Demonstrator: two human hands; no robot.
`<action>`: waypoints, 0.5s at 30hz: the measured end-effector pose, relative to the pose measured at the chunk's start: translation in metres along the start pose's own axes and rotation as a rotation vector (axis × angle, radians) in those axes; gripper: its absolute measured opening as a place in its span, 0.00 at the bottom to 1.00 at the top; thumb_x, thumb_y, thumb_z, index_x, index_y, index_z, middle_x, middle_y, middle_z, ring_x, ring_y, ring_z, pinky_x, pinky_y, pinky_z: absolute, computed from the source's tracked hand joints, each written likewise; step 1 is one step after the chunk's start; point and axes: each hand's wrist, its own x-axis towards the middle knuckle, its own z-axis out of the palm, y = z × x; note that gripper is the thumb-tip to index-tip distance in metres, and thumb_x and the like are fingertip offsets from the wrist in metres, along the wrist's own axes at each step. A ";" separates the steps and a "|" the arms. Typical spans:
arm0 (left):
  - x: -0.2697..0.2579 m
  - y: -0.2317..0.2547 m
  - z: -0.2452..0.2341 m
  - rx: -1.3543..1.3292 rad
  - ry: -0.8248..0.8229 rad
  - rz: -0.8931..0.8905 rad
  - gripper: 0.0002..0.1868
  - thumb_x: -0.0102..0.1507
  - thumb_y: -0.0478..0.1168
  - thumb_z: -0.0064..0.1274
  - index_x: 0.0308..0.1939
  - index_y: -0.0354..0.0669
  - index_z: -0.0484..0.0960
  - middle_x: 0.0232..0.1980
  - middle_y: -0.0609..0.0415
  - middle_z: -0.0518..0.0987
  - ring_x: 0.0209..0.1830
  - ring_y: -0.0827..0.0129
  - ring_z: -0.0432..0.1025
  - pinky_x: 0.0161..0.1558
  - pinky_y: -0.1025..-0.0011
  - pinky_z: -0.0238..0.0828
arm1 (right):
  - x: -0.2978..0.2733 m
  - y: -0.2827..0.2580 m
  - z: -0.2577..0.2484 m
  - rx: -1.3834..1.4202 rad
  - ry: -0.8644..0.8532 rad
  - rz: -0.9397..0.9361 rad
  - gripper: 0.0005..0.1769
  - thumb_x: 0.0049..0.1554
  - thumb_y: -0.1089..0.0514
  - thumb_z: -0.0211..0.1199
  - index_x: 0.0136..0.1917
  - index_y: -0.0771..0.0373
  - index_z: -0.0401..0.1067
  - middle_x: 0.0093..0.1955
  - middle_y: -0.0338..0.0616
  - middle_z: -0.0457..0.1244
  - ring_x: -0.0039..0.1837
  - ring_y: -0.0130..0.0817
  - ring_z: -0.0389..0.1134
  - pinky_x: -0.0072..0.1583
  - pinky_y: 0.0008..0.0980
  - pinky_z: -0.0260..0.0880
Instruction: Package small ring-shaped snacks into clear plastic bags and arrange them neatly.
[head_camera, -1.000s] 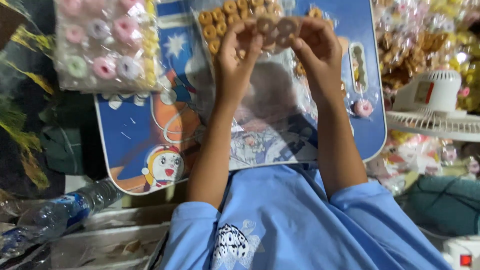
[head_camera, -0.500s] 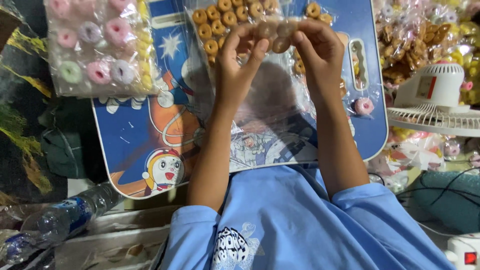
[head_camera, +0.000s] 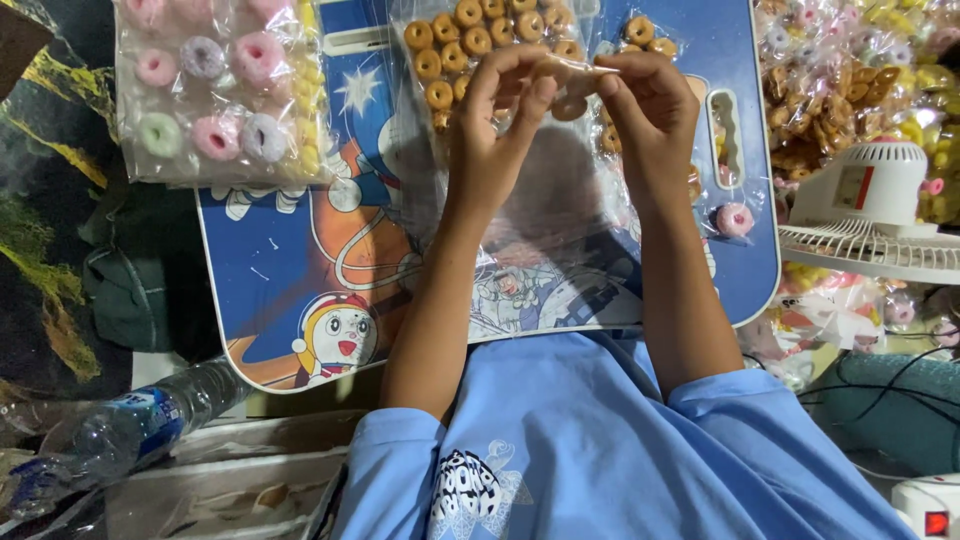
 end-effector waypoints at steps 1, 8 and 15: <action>0.000 -0.001 0.000 -0.001 0.000 0.004 0.19 0.71 0.60 0.46 0.59 0.56 0.75 0.55 0.61 0.81 0.54 0.72 0.77 0.54 0.73 0.75 | 0.000 0.000 0.000 -0.001 0.000 -0.004 0.08 0.69 0.56 0.62 0.59 0.61 0.72 0.53 0.40 0.66 0.56 0.29 0.69 0.59 0.28 0.70; 0.002 0.002 0.001 0.020 0.102 0.054 0.10 0.72 0.51 0.46 0.49 0.54 0.76 0.48 0.64 0.78 0.44 0.75 0.74 0.46 0.77 0.75 | 0.000 0.001 0.000 -0.045 0.034 0.014 0.08 0.68 0.57 0.62 0.58 0.61 0.74 0.54 0.40 0.67 0.57 0.28 0.68 0.59 0.26 0.67; 0.003 0.006 0.002 0.019 0.086 0.016 0.11 0.70 0.53 0.46 0.49 0.55 0.75 0.45 0.66 0.78 0.40 0.76 0.74 0.42 0.76 0.74 | 0.000 -0.006 0.001 -0.021 0.047 0.050 0.02 0.68 0.60 0.62 0.54 0.58 0.71 0.52 0.38 0.64 0.55 0.26 0.65 0.57 0.24 0.67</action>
